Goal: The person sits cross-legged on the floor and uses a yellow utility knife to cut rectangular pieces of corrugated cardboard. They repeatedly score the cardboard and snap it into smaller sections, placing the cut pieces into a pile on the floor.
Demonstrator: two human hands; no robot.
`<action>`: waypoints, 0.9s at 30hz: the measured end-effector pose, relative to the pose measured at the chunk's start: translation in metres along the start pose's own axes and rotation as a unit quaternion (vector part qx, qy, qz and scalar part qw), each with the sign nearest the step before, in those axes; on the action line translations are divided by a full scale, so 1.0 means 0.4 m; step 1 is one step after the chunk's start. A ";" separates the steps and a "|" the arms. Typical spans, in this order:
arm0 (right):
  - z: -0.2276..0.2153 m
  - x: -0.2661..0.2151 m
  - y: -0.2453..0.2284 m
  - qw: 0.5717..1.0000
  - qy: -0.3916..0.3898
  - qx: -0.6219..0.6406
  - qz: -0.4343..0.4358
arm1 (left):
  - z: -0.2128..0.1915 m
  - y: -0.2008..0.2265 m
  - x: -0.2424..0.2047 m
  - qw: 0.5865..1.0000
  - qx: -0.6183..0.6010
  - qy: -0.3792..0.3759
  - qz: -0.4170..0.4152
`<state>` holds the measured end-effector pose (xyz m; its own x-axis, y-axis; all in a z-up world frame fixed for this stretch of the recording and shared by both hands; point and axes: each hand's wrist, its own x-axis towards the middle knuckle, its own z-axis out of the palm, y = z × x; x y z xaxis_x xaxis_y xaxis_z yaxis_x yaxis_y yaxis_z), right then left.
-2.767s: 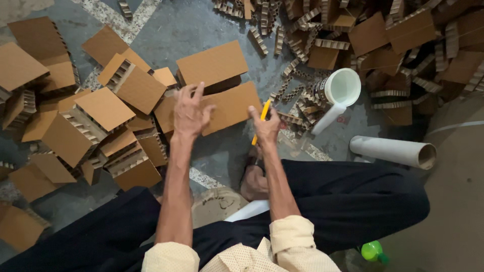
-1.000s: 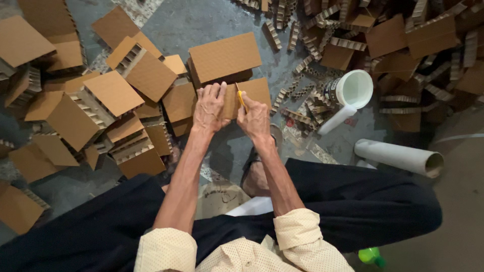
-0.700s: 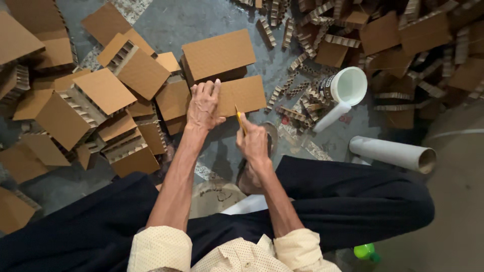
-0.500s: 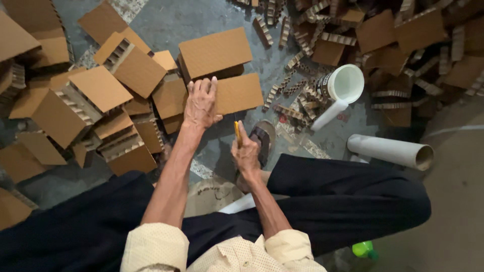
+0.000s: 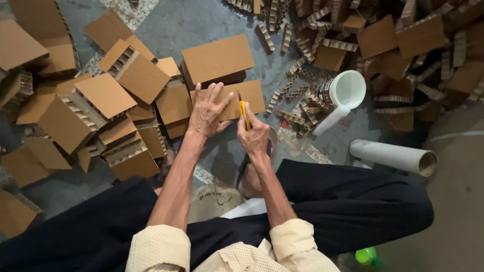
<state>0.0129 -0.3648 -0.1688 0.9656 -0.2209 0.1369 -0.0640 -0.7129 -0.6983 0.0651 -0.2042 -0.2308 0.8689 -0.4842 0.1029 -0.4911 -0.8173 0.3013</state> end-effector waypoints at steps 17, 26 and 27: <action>0.036 0.042 0.036 0.999 -0.034 -0.002 -0.033 | 0.004 -0.015 0.004 0.997 -0.055 0.053 0.007; 0.035 0.053 0.034 0.997 -0.057 -0.011 -0.046 | 0.006 -0.014 0.002 0.996 -0.061 0.061 0.005; 0.037 0.057 0.034 0.997 -0.058 -0.009 -0.047 | 0.008 -0.015 0.006 0.996 -0.061 0.064 0.004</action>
<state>0.0378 -0.3695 -0.1855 0.9902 -0.0742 0.1182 0.0250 -0.7390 -0.6732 0.0698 -0.2014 -0.2354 0.8697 -0.4402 0.2233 -0.4935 -0.7661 0.4118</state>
